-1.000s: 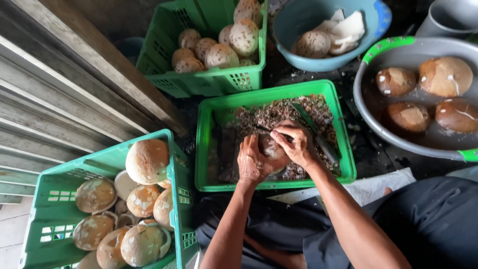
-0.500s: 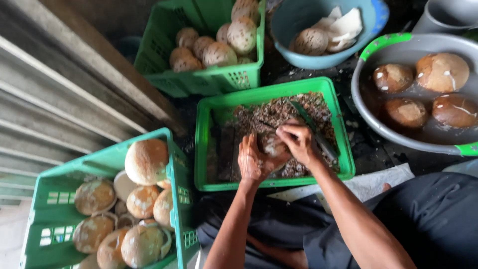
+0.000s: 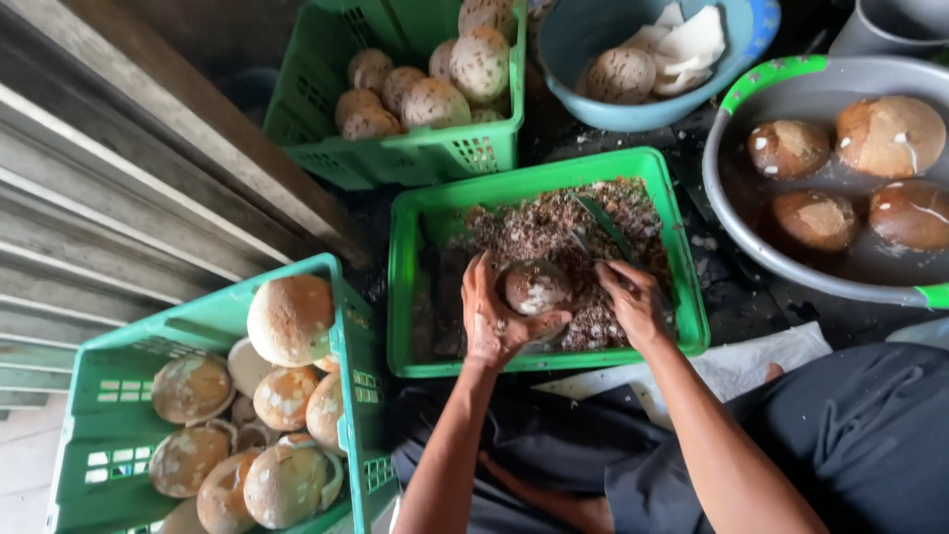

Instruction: The person peels the outer husk of coconuts using a knife. They hold each coconut and scrape away the husk, placing the peeled coconuts into a green crate.

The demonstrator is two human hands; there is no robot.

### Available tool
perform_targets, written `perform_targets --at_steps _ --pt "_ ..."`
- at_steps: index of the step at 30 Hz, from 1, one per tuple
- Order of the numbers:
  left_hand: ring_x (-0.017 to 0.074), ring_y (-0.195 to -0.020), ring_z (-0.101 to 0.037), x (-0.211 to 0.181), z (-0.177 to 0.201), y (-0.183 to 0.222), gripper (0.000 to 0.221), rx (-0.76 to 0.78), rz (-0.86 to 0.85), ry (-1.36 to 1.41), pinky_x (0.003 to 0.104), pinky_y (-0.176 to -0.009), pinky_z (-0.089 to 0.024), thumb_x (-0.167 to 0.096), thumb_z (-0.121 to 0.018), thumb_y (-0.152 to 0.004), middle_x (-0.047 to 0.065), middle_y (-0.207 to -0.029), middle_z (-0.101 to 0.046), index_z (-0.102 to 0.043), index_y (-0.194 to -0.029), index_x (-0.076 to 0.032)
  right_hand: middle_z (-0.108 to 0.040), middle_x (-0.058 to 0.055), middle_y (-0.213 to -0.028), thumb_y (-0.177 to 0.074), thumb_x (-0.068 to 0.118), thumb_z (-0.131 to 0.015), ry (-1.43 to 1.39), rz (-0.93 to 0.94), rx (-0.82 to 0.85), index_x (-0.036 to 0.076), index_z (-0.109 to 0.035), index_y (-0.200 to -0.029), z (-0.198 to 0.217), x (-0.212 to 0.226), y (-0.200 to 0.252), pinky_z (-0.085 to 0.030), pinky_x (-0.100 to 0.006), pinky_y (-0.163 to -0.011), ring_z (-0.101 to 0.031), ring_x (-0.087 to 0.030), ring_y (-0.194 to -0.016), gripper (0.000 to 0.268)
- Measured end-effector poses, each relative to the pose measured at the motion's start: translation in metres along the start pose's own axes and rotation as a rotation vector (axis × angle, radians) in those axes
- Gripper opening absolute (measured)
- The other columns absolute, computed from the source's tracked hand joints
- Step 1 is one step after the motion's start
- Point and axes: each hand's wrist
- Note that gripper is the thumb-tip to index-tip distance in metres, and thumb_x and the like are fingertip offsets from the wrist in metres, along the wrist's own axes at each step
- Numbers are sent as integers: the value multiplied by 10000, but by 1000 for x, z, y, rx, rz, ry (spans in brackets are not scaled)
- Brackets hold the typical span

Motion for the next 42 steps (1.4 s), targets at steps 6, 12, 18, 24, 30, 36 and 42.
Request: perform_targets --at_steps 6,12,18,24,30,36,42 --pt "326 -1098 -671 15 -28 2 1029 -11 197 7 514 -1003 -524 -597 -942 -344 94 -1093 -648 -576 -1201 -160 -736 -34 -993 -925 244 -742 289 961 322 113 -788 -953 -23 87 28 -574 -357 -819 -692 -231 -952 141" --pt "369 -1004 -681 30 -36 10 875 -128 96 32 487 -926 -568 -494 -924 -380 147 -980 -660 -604 -1092 -97 -718 -77 -935 -985 274 -651 429 997 524 85 -764 -935 -56 133 13 -559 -404 -787 -674 -283 -898 226" --pt "382 -1041 -685 -3 -21 4 957 -96 112 -20 530 -935 -563 -517 -901 -369 133 -1059 -661 -597 -1173 -97 -726 -103 -984 -973 292 -670 481 947 508 83 -751 -967 -44 150 15 -542 -437 -844 -678 -324 -961 225" --pt "320 -1123 -654 7 -12 -3 966 47 208 31 449 -1009 -525 -531 -921 -420 81 -1150 -638 -570 -1238 -153 -728 -110 -963 -940 247 -724 446 890 466 86 -764 -960 -37 124 3 -554 -415 -856 -692 -319 -931 168" --pt "490 -999 -644 62 -39 10 961 -98 -150 41 548 -844 -550 -234 -913 -474 257 -1060 -598 -497 -1305 8 -727 -57 -980 -864 282 -768 526 860 406 187 -798 -920 -39 120 35 -564 -388 -841 -703 -267 -898 115" --pt "365 -1043 -659 81 -44 10 827 70 213 16 482 -911 -544 -291 -920 -432 79 -1071 -612 -581 -1176 -166 -745 -2 -999 -897 299 -744 419 778 412 205 -805 -944 -30 123 48 -544 -361 -889 -708 -226 -964 121" --pt "377 -1061 -672 17 -9 19 871 10 148 56 466 -968 -532 -402 -935 -435 135 -1076 -644 -594 -1186 -121 -758 -114 -988 -911 207 -751 166 685 373 74 -790 -934 -35 86 33 -554 -426 -881 -719 -310 -951 141"
Point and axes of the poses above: each hand's wrist, its own y-axis away from the middle knuckle, its own z-axis out of the back of the hand, x = y × z
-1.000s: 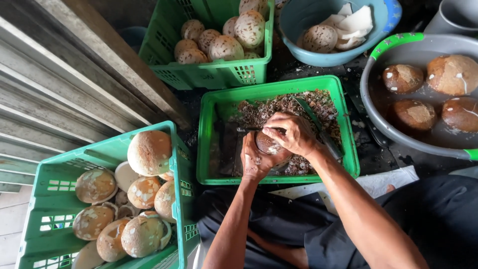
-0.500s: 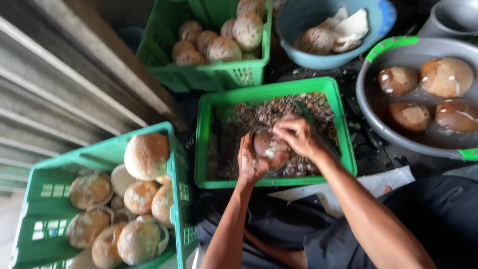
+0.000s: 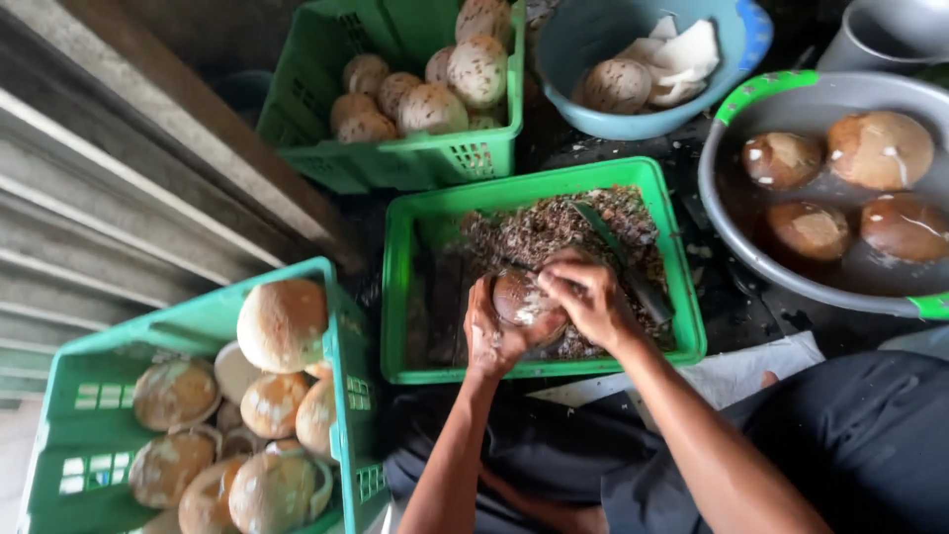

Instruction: The person peels the outer husk of coconuts using a knife. They hold each coconut and scrape away the husk, placing the peeled coconuts into a green crate.

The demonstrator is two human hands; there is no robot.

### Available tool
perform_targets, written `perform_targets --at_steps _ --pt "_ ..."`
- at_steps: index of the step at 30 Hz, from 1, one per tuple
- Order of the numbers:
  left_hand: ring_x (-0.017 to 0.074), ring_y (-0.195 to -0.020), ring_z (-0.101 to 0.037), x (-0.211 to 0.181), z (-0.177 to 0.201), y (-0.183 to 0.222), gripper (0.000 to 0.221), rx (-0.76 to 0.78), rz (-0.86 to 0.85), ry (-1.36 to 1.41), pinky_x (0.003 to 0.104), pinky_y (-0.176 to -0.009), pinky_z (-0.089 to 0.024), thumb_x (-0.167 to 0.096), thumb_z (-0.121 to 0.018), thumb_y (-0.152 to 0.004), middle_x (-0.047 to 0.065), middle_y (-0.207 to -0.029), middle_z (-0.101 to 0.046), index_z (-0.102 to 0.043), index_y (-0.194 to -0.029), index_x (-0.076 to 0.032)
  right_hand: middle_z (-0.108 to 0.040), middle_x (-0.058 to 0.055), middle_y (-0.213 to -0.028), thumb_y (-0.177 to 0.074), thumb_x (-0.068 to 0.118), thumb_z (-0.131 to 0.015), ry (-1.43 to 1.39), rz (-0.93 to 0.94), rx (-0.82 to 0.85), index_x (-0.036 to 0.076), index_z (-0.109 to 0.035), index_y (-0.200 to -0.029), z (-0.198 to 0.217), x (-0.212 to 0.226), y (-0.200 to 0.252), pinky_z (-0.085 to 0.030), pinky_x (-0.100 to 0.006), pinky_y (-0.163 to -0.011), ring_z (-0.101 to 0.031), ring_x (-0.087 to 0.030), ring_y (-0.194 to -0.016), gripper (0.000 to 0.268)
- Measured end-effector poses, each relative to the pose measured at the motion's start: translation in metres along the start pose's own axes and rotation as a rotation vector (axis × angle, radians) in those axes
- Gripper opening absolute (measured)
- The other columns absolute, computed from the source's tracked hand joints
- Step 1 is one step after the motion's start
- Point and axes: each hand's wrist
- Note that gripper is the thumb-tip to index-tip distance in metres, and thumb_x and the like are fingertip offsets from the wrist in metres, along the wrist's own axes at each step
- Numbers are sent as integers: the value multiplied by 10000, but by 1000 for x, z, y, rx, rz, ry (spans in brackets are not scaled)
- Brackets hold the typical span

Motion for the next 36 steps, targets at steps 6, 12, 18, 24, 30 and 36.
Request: perform_targets --at_steps 6,12,18,24,30,36 --pt "390 -1337 -467 -21 10 -22 1161 248 7 -382 747 -997 -427 -531 -888 -432 108 -1422 -476 -411 -1426 -168 -754 -59 -938 -961 272 -718 114 -98 -66 121 -784 -928 25 -48 7 -545 -366 -869 -718 -217 -919 168" --pt "437 -940 -643 -12 -6 -20 1132 113 -316 -336 551 -789 -577 -485 -936 -344 151 -1084 -594 -564 -1334 -82 -717 -163 -977 -959 184 -725 137 67 -133 24 -763 -977 11 5 10 -547 -435 -850 -696 -352 -937 165" --pt "454 -932 -626 -3 -11 -31 1027 128 -269 -323 537 -811 -564 -452 -926 -342 185 -1070 -592 -602 -1222 -34 -717 -218 -975 -932 149 -774 122 217 -246 13 -755 -1027 -18 -44 15 -545 -452 -806 -697 -384 -942 166" --pt "405 -870 -660 44 -34 -22 974 11 -273 -302 474 -779 -584 -502 -912 -402 127 -1038 -612 -613 -1238 -103 -724 -100 -1040 -917 203 -752 158 172 -87 100 -775 -935 1 33 4 -541 -422 -876 -697 -304 -991 107" --pt "387 -935 -668 -12 -8 -11 1043 -3 -331 -305 463 -830 -571 -581 -907 -382 151 -1062 -618 -601 -1224 -49 -745 -125 -1004 -951 206 -723 -2 20 -98 60 -784 -970 5 19 7 -544 -420 -865 -717 -297 -954 159" --pt "357 -967 -679 -8 -5 -14 1041 26 -343 -258 436 -862 -561 -561 -915 -409 168 -1069 -643 -589 -1248 -37 -743 -133 -958 -956 225 -696 -117 -21 6 66 -775 -871 2 0 -6 -522 -443 -859 -695 -293 -905 197"
Point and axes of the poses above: each hand's wrist, its own y-axis away from the middle knuckle, its own z-axis out of the back of the hand, x = y × z
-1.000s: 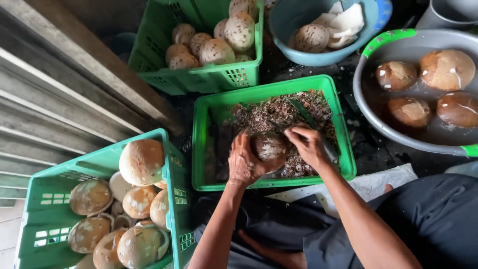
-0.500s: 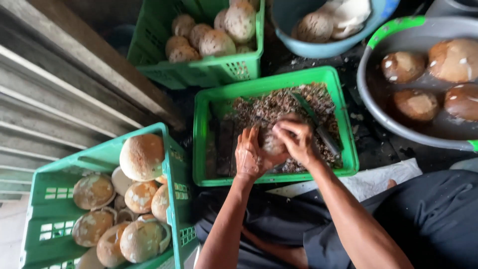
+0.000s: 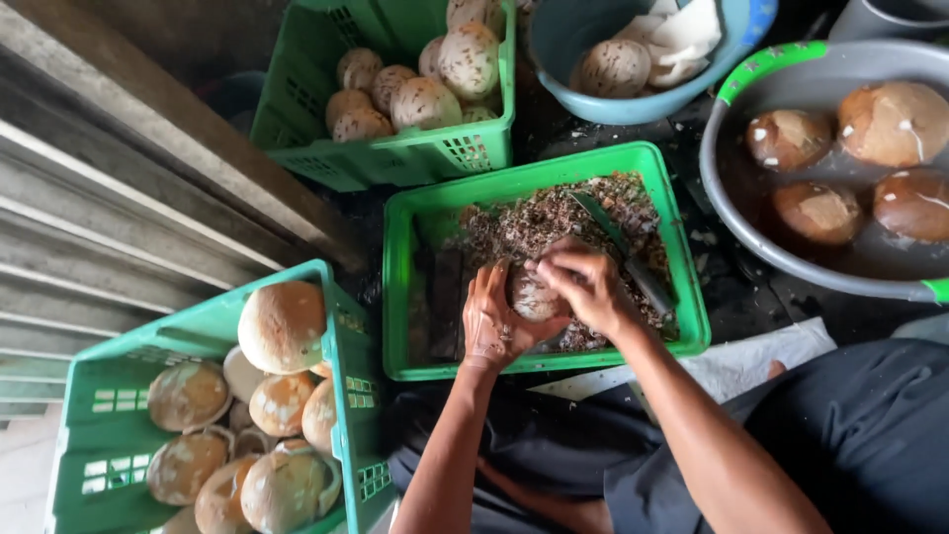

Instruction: The person peels the outer husk of coconuts using a knife. They hold each coconut and scrape away the husk, placing the peeled coconuts into a green crate.

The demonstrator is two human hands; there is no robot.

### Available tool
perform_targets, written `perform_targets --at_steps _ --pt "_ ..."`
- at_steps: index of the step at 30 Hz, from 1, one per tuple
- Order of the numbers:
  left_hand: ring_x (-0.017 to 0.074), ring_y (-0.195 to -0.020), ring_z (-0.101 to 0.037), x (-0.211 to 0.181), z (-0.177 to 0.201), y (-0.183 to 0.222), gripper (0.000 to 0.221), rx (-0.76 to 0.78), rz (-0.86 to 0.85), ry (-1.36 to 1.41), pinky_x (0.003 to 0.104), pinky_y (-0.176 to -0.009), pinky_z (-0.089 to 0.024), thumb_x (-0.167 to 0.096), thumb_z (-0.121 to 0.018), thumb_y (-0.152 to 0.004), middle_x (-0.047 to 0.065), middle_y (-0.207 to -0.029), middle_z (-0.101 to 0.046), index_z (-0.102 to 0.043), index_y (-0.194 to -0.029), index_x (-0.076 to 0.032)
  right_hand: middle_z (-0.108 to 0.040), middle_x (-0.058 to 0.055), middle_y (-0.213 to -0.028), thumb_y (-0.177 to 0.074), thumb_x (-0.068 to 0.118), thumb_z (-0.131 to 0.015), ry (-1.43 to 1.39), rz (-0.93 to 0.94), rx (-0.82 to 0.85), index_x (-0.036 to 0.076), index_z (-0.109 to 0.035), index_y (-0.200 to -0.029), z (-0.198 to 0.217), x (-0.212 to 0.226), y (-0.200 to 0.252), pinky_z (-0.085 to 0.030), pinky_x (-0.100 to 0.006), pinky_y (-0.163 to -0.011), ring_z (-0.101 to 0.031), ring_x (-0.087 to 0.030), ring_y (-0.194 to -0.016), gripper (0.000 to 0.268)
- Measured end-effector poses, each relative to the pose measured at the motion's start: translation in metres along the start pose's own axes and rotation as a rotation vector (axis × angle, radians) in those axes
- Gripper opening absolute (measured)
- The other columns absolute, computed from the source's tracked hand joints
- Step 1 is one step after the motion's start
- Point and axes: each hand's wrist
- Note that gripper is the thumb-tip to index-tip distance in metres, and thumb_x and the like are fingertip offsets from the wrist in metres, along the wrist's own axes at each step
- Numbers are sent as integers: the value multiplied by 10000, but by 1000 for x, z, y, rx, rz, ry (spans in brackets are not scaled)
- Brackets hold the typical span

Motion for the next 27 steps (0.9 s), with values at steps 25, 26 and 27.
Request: perform_targets --at_steps 25,26,27 --pt "545 -950 -636 -7 -7 -14 1117 205 201 -51 591 -837 -564 -460 -918 -475 236 -1143 -547 -473 -1444 -127 -714 -194 -972 -984 197 -710 178 64 -247 -1 -750 -1024 4 -25 5 -549 -427 -851 -704 -339 -943 207" --pt "524 -952 -646 -15 -1 -13 1155 221 270 -57 585 -839 -567 -489 -923 -436 217 -1151 -545 -469 -1445 -158 -723 -187 -970 -969 186 -718 96 21 -224 7 -758 -1007 3 -31 7 -547 -437 -849 -708 -335 -936 187" --pt "503 -954 -656 -21 4 -11 1192 236 339 -63 580 -842 -571 -517 -927 -397 198 -1159 -542 -466 -1447 -189 -732 -180 -968 -954 175 -725 14 -22 -200 15 -767 -991 1 -39 10 -545 -448 -847 -712 -330 -930 169"
Point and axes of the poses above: each hand's wrist, its own y-axis away from the middle knuckle, its own z-axis out of the back of the hand, x = y × z
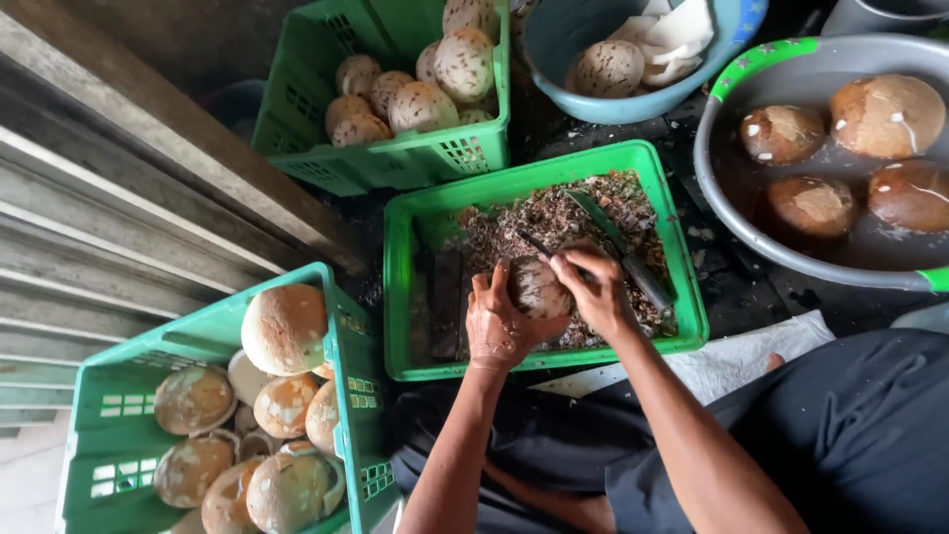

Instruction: The person peels the outer husk of coconuts using a knife. They hold each coconut and scrape away the husk, placing the peeled coconuts into a green crate.

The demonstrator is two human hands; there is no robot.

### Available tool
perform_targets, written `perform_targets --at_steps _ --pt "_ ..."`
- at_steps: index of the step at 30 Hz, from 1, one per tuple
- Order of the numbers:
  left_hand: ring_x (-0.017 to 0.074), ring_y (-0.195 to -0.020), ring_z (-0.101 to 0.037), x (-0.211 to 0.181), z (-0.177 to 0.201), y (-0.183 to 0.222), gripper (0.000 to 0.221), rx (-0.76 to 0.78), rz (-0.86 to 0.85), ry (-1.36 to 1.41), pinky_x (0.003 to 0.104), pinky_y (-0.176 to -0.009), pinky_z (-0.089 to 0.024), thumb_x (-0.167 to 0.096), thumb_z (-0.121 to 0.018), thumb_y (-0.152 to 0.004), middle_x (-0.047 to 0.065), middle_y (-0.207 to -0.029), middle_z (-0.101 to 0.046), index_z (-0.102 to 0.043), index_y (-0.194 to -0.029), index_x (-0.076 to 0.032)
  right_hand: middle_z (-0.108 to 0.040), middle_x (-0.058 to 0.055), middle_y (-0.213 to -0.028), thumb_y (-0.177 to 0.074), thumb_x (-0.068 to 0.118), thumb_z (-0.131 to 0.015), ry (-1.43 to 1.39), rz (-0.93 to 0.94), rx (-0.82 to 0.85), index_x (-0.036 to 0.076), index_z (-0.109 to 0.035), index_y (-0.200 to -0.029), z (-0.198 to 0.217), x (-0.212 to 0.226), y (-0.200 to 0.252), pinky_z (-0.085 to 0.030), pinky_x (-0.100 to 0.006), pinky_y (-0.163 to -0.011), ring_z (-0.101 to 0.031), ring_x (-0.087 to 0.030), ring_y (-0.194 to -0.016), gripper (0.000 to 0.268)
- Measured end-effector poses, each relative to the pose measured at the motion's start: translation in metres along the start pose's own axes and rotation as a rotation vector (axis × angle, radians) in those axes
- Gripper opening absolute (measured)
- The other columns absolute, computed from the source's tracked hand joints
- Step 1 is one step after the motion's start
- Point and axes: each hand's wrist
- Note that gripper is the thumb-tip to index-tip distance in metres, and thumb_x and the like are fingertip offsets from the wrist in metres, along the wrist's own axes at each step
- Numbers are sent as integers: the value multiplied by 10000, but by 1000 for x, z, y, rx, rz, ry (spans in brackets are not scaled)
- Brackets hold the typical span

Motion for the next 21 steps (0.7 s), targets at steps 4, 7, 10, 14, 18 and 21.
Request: perform_targets --at_steps 4,7,10,14,18,21 --pt "497 -971 -655 -2 -11 6 1036 -44 37 -40 570 -854 -569 -535 -858 -480 189 -1131 -548 -518 -1386 -168 -711 -249 -944 -956 120 -761 241 212 -108 -55 -731 -1022 -4 54 7 -550 -448 -803 -704 -402 -918 190" --pt "487 -990 -654 -10 -10 1 1166 -39 118 -39 576 -864 -572 -562 -877 -377 186 -1144 -543 -508 -1407 -160 -743 -136 -921 -944 157 -742 83 119 19 46 -779 -946 0 36 -9 -563 -430 -845 -717 -297 -855 116" --pt "466 -947 -662 4 -21 12 908 -40 113 -63 539 -849 -581 -468 -858 -515 160 -1132 -549 -561 -1320 -170 -731 -89 -953 -905 187 -756 271 201 43 102 -771 -924 1 51 7 -549 -413 -861 -711 -302 -925 89" --pt "492 -997 -646 -12 -11 -1 1115 -60 113 -45 568 -865 -572 -534 -869 -425 189 -1126 -535 -502 -1403 -145 -734 -118 -929 -938 163 -745 121 121 2 59 -767 -943 2 48 -8 -544 -406 -841 -716 -296 -898 106" --pt "491 -991 -645 -20 -7 5 1085 -80 142 -68 562 -873 -576 -526 -854 -473 183 -1107 -539 -486 -1422 -151 -738 -199 -951 -945 361 -765 151 -81 -95 31 -765 -1001 -10 23 -3 -544 -437 -903 -716 -345 -956 335" --pt "480 -1026 -642 -13 -13 2 1103 -58 165 -71 562 -885 -571 -569 -821 -474 174 -1132 -536 -462 -1439 -174 -755 -153 -945 -941 165 -742 -17 120 -48 46 -790 -978 -8 54 0 -544 -434 -878 -728 -313 -919 133"
Point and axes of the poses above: each hand's wrist, its own y-axis away from the middle knuckle, its own z-axis out of the back of the hand, x = y × z
